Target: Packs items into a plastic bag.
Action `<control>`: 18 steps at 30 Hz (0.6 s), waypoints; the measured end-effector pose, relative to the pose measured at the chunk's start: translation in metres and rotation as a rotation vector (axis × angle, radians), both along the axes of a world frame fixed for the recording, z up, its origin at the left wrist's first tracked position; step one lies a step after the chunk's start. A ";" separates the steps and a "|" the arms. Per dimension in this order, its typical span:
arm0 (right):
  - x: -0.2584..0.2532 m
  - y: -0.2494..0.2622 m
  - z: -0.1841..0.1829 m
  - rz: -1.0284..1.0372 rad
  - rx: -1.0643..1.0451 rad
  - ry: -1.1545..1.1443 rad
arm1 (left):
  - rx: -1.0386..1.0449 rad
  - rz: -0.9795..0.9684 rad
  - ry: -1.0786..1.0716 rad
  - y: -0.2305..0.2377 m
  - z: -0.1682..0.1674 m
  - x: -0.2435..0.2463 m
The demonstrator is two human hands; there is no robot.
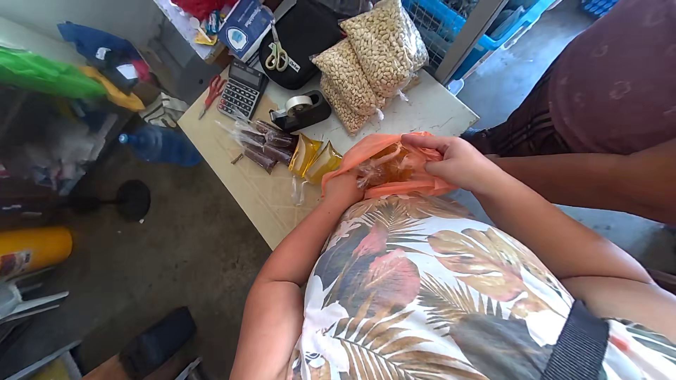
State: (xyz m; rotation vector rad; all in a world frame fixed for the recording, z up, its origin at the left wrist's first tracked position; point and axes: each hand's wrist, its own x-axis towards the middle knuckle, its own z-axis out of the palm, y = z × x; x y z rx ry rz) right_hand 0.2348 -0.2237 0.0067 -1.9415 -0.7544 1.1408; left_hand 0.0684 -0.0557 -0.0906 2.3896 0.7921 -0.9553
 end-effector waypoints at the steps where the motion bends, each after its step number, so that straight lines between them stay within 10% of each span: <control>1: 0.000 -0.001 0.000 -0.004 0.006 -0.002 | -0.001 0.024 0.011 0.002 0.003 0.001; 10: 0.003 -0.005 -0.001 -0.060 0.004 0.018 | 0.058 0.062 0.071 -0.003 0.059 0.007; 18: 0.001 -0.001 -0.002 -0.046 0.029 0.006 | 0.035 0.056 0.005 0.004 0.032 0.000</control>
